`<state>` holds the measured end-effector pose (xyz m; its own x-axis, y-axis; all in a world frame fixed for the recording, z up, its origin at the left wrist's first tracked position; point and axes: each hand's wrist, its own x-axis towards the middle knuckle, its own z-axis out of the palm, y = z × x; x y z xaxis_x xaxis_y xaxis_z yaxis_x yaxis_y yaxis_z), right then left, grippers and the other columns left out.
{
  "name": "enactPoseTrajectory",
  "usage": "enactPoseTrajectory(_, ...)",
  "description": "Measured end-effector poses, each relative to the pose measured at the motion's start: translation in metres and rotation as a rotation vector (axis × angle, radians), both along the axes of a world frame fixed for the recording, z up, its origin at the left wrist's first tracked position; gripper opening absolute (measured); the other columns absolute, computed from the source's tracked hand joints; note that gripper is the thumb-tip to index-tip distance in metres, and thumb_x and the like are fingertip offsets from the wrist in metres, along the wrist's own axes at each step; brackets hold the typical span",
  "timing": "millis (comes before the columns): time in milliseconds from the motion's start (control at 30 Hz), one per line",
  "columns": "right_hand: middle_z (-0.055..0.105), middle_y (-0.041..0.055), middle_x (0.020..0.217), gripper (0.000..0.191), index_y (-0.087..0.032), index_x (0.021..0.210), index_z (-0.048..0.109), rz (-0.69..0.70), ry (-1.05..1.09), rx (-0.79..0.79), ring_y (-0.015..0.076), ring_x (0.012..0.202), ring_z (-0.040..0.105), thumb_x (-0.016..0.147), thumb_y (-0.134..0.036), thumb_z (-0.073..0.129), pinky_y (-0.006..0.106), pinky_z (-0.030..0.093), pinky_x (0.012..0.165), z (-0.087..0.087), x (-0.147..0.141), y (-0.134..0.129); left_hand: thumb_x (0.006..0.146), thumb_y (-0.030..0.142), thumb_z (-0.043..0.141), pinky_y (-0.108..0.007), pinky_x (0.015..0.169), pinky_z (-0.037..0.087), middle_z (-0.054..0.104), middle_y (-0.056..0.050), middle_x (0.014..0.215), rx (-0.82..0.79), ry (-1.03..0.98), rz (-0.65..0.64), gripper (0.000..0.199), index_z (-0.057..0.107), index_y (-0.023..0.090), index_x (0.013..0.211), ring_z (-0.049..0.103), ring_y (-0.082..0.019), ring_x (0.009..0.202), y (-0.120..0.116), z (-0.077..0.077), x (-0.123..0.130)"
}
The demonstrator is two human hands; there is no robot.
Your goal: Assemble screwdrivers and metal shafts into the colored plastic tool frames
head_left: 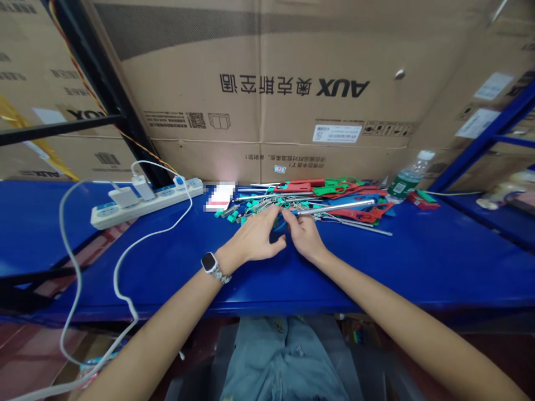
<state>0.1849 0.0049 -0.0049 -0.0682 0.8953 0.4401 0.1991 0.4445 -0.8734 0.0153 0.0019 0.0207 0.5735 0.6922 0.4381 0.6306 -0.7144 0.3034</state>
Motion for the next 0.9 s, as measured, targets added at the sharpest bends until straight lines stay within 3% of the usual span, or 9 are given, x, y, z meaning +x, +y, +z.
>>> enactPoseTrajectory(100, 0.039, -0.0055, 0.055, 0.043, -0.024, 0.065, 0.045, 0.034, 0.091, -0.039, 0.0125, 0.052, 0.037, 0.091, -0.057, 0.054, 0.028, 0.034, 0.053, 0.003, 0.007, 0.004, 0.09, 0.035, 0.06, -0.04, 0.084, 0.057, 0.07, -0.012, 0.116, 0.02, 0.032, -0.002, 0.03, 0.057, 0.02, 0.115, 0.07, -0.029, 0.103, 0.007, 0.0, -0.01)
enactPoseTrajectory(233, 0.036, -0.0059, 0.054, 0.048, -0.025, 0.065, 0.04, 0.104, 0.17, -0.096, 0.0116, 0.05, 0.032, 0.09, -0.062, 0.059, 0.027, 0.029, 0.048, 0.006, 0.01, 0.003, 0.09, 0.028, 0.062, -0.035, 0.07, 0.053, 0.075, -0.009, 0.095, 0.028, 0.275, 0.198, 0.018, 0.063, 0.02, 0.107, 0.073, -0.028, 0.084, 0.013, 0.004, -0.016)
enactPoseTrajectory(433, 0.036, -0.0043, 0.052, 0.059, -0.025, 0.062, 0.047, 0.089, 0.173, -0.085, 0.0125, 0.049, 0.036, 0.087, -0.076, 0.06, 0.028, 0.03, 0.047, 0.006, 0.006, 0.004, 0.09, 0.027, 0.062, -0.031, 0.057, 0.044, 0.077, -0.014, 0.098, 0.148, 0.246, 0.261, 0.022, 0.061, 0.018, 0.11, 0.072, -0.028, 0.077, 0.007, 0.003, -0.009)
enactPoseTrajectory(600, 0.043, -0.0027, 0.057, 0.059, -0.024, 0.064, 0.051, 0.125, 0.096, -0.041, 0.0133, 0.052, 0.04, 0.086, -0.077, 0.062, 0.028, 0.033, 0.049, 0.007, 0.013, 0.007, 0.099, 0.052, 0.053, -0.031, 0.056, 0.043, 0.071, -0.008, 0.076, 0.11, 0.103, 0.085, 0.034, 0.061, 0.02, 0.097, 0.066, -0.024, 0.063, 0.004, 0.002, -0.012)
enactPoseTrajectory(700, 0.045, -0.0022, 0.06, 0.054, -0.024, 0.067, 0.055, 0.185, 0.052, 0.009, 0.0139, 0.056, 0.043, 0.089, -0.073, 0.062, 0.028, 0.034, 0.051, 0.008, 0.018, 0.006, 0.107, 0.047, 0.042, -0.031, 0.063, 0.05, 0.071, -0.003, 0.072, -0.116, -0.068, -0.096, 0.033, 0.061, 0.022, 0.095, 0.068, -0.02, 0.062, 0.007, 0.001, -0.017)
enactPoseTrajectory(800, 0.046, -0.0025, 0.063, 0.049, -0.023, 0.07, 0.057, 0.236, 0.038, 0.036, 0.0132, 0.057, 0.043, 0.091, -0.068, 0.064, 0.027, 0.035, 0.052, 0.008, 0.02, 0.006, 0.107, 0.047, 0.048, -0.028, 0.064, 0.054, 0.075, -0.001, 0.077, -0.341, -0.25, -0.224, 0.03, 0.062, 0.023, 0.099, 0.071, -0.016, 0.061, 0.011, -0.002, -0.019)
enactPoseTrajectory(900, 0.047, -0.0025, 0.064, 0.048, -0.023, 0.072, 0.059, 0.248, 0.037, 0.018, 0.0128, 0.056, 0.043, 0.091, -0.067, 0.064, 0.027, 0.035, 0.051, 0.007, 0.021, 0.006, 0.106, 0.048, 0.051, -0.026, 0.057, 0.05, 0.076, -0.002, 0.082, -0.299, -0.264, -0.204, 0.03, 0.065, 0.022, 0.098, 0.066, -0.013, 0.054, 0.011, -0.003, -0.019)
